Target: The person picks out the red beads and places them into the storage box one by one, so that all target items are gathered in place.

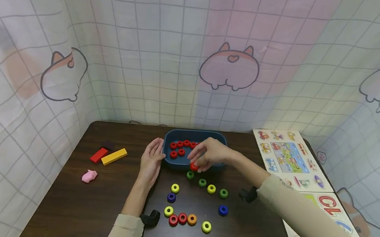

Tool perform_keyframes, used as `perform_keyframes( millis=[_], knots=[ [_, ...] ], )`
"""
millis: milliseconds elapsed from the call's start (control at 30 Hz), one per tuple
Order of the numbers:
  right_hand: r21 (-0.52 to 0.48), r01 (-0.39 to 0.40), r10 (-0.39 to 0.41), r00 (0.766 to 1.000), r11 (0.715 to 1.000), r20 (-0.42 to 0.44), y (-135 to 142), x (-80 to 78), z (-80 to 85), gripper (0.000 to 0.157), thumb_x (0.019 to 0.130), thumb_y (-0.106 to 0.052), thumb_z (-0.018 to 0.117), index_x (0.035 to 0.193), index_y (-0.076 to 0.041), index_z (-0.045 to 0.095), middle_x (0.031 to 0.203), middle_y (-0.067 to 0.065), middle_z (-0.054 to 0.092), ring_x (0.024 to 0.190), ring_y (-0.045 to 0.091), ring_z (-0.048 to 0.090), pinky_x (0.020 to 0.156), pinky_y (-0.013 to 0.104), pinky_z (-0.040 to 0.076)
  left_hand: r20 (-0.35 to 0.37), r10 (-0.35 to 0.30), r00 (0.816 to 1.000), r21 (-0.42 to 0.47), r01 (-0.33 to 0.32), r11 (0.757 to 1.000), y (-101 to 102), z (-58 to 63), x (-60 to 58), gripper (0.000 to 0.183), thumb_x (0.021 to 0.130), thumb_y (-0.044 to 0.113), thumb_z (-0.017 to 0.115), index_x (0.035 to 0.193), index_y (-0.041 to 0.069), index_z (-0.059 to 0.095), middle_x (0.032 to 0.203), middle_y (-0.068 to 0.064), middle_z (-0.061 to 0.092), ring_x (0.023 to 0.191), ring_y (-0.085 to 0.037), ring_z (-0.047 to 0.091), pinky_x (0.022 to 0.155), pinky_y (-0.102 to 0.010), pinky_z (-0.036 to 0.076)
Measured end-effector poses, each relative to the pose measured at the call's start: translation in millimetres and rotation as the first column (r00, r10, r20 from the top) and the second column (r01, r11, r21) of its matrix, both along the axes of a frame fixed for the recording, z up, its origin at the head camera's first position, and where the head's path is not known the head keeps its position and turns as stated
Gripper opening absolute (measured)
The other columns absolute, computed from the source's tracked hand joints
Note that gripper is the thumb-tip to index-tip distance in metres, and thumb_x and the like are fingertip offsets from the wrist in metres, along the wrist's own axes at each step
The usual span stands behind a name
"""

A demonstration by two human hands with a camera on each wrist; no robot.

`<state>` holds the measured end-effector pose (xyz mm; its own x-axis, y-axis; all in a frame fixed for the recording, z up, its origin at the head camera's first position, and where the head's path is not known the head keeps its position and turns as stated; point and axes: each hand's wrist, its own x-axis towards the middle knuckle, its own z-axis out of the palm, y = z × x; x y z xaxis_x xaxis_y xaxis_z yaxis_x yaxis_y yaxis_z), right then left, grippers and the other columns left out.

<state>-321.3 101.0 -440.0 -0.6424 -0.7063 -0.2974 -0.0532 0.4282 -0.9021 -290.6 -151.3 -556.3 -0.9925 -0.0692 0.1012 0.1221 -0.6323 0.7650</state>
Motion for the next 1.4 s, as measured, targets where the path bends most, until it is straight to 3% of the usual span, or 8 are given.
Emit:
perform_keyframes(
  millis=[100, 267, 433, 567, 767, 1000, 1200, 1400],
  knots=[
    [0.033, 0.076, -0.075, 0.997, 0.997, -0.028, -10, -29.3, -4.5, 0.027, 0.084, 0.002, 0.071, 0.111, -0.002, 0.071, 0.103, 0.019, 0.072, 0.083, 0.041, 0.071, 0.08, 0.057, 0.055, 0.009, 0.006, 1.0, -0.002, -0.006, 1.0, -4, 1.2, 1.1, 0.066, 0.09, -0.023, 0.042, 0.149, 0.003, 0.031, 0.156, -0.012, 0.03, 0.144, -0.017, 0.03, 0.119, -0.038, 0.021],
    [0.098, 0.17, -0.166, 0.985, 0.981, -0.05, -27, -62.9, -31.1, 0.03, 0.086, 0.004, 0.068, 0.116, 0.003, 0.068, 0.101, 0.017, 0.073, 0.085, 0.039, 0.071, 0.081, 0.055, 0.056, 0.012, -0.003, 1.0, 0.021, 0.003, 1.0, -8, 4.6, 5.1, 0.066, 0.09, -0.024, 0.041, 0.149, 0.003, 0.031, 0.155, -0.01, 0.03, 0.146, -0.018, 0.028, 0.119, -0.039, 0.02],
    [0.121, 0.23, -0.223, 0.973, 0.966, -0.064, -31, -69.3, -59.4, 0.026, 0.085, 0.003, 0.069, 0.111, 0.001, 0.071, 0.098, 0.017, 0.073, 0.082, 0.037, 0.072, 0.077, 0.049, 0.059, 0.008, -0.036, 0.999, 0.029, 0.036, 0.999, -2, 8.1, 7.9, 0.067, 0.089, -0.025, 0.041, 0.149, 0.002, 0.029, 0.157, -0.014, 0.026, 0.147, -0.022, 0.023, 0.119, -0.04, 0.018],
    [0.107, 0.248, -0.237, 0.966, 0.963, -0.104, -30, -63.6, -64.0, 0.024, 0.086, 0.002, 0.069, 0.108, -0.002, 0.073, 0.094, 0.016, 0.074, 0.08, 0.034, 0.073, 0.073, 0.046, 0.06, -0.005, -0.045, 0.999, 0.024, 0.045, 0.999, 4, 9.6, 6.1, 0.067, 0.089, -0.026, 0.04, 0.149, 0.001, 0.027, 0.158, -0.017, 0.022, 0.148, -0.024, 0.021, 0.119, -0.039, 0.018],
    [0.074, 0.23, -0.205, 0.947, 0.97, -0.247, -33, -41.1, -28.9, 0.024, 0.087, 0.0, 0.068, 0.11, -0.002, 0.072, 0.097, 0.013, 0.073, 0.08, 0.03, 0.072, 0.071, 0.043, 0.061, -0.022, -0.037, 0.999, 0.005, 0.037, 0.999, 7, 11.1, 1.4, 0.068, 0.089, -0.025, 0.04, 0.15, -0.001, 0.025, 0.158, -0.016, 0.024, 0.148, -0.025, 0.021, 0.118, -0.038, 0.02],
    [0.067, -0.024, 0.042, 0.956, 0.997, -0.291, -42, 20.8, -2.8, 0.022, 0.085, -0.004, 0.073, 0.105, -0.012, 0.075, 0.096, 0.007, 0.074, 0.077, 0.027, 0.073, 0.068, 0.041, 0.061, 0.003, -0.039, 0.999, 0.019, 0.039, 0.999, 4, 12.9, 2.9, 0.065, 0.09, -0.025, 0.04, 0.148, 0.002, 0.029, 0.156, -0.013, 0.027, 0.147, -0.023, 0.023, 0.12, -0.038, 0.018],
    [0.126, -0.176, 0.197, 0.965, 0.976, -0.172, -37, 70.6, -22.7, 0.024, 0.08, -0.001, 0.077, 0.102, -0.011, 0.076, 0.089, 0.005, 0.075, 0.073, 0.023, 0.072, 0.064, 0.038, 0.061, 0.003, -0.029, 1.0, 0.019, 0.029, 0.999, 2, 10.4, 3.1, 0.067, 0.09, -0.024, 0.04, 0.15, 0.002, 0.026, 0.157, -0.014, 0.026, 0.148, -0.024, 0.021, 0.12, -0.037, 0.018],
    [0.192, -0.196, 0.224, 0.965, 0.962, -0.139, -35, 92.6, -53.8, 0.021, 0.075, -0.009, 0.084, 0.095, -0.013, 0.077, 0.08, -0.003, 0.074, 0.067, 0.018, 0.071, 0.059, 0.035, 0.06, -0.039, -0.016, 0.999, 0.01, 0.016, 1.0, 1, 6.0, 2.7, 0.07, 0.088, -0.027, 0.039, 0.15, 0.001, 0.024, 0.159, -0.016, 0.021, 0.149, -0.028, 0.017, 0.119, -0.041, 0.016]
  ],
)
